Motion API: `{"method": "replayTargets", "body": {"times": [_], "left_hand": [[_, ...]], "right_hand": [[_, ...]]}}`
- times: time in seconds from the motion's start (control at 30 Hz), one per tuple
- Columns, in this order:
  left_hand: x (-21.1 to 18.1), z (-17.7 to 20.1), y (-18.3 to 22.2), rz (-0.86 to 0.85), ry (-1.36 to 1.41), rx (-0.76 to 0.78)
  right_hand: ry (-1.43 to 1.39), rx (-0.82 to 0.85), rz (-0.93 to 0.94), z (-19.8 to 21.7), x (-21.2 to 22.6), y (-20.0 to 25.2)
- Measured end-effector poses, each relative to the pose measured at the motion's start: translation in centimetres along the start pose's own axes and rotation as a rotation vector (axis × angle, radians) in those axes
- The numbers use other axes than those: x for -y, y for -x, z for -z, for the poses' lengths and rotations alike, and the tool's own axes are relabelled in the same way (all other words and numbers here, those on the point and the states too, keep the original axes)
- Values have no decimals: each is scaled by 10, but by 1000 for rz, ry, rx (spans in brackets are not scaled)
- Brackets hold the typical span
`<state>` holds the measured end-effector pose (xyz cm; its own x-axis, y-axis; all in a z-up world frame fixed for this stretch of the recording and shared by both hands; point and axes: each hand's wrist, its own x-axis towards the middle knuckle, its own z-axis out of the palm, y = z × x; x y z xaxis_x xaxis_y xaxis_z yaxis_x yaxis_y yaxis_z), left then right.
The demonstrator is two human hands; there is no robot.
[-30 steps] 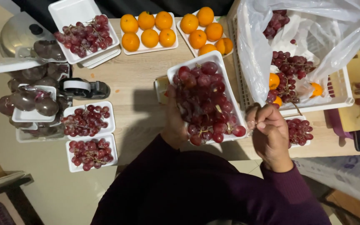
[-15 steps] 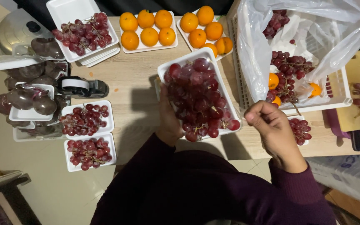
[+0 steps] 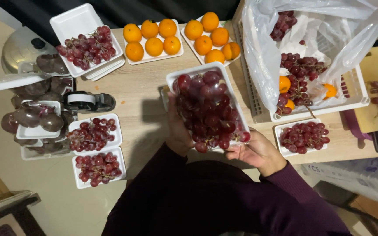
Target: The person packs grapes into plastic trays by hand, using plastic wrap to cover each tray and a small blade to cut the wrap.
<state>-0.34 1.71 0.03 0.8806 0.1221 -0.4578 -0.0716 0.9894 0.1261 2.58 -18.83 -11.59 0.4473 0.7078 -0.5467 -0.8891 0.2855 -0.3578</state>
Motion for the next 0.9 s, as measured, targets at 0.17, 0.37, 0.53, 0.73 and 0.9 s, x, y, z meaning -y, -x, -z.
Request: {"method": "replayTargets", "body": {"times": [0.17,0.37,0.53,0.73,0.9], "left_hand": [[6,-7,-8,-105,-66,-38],[15,-69,7,-210,-65,-237],[9,-94,17,-200,-80,-483],[5,-29,-6,-331,-112,-262],[10,-38,-1,-71,105,-271]], "right_hand": [[-68,23,13,-4,-5,-5],[-47,109,168,-11,-12,-16],[-21,185,278,-21,-6,-19],[8,87,618,-16,9,-8],[-231,153,459,-14,6,-24]]}}
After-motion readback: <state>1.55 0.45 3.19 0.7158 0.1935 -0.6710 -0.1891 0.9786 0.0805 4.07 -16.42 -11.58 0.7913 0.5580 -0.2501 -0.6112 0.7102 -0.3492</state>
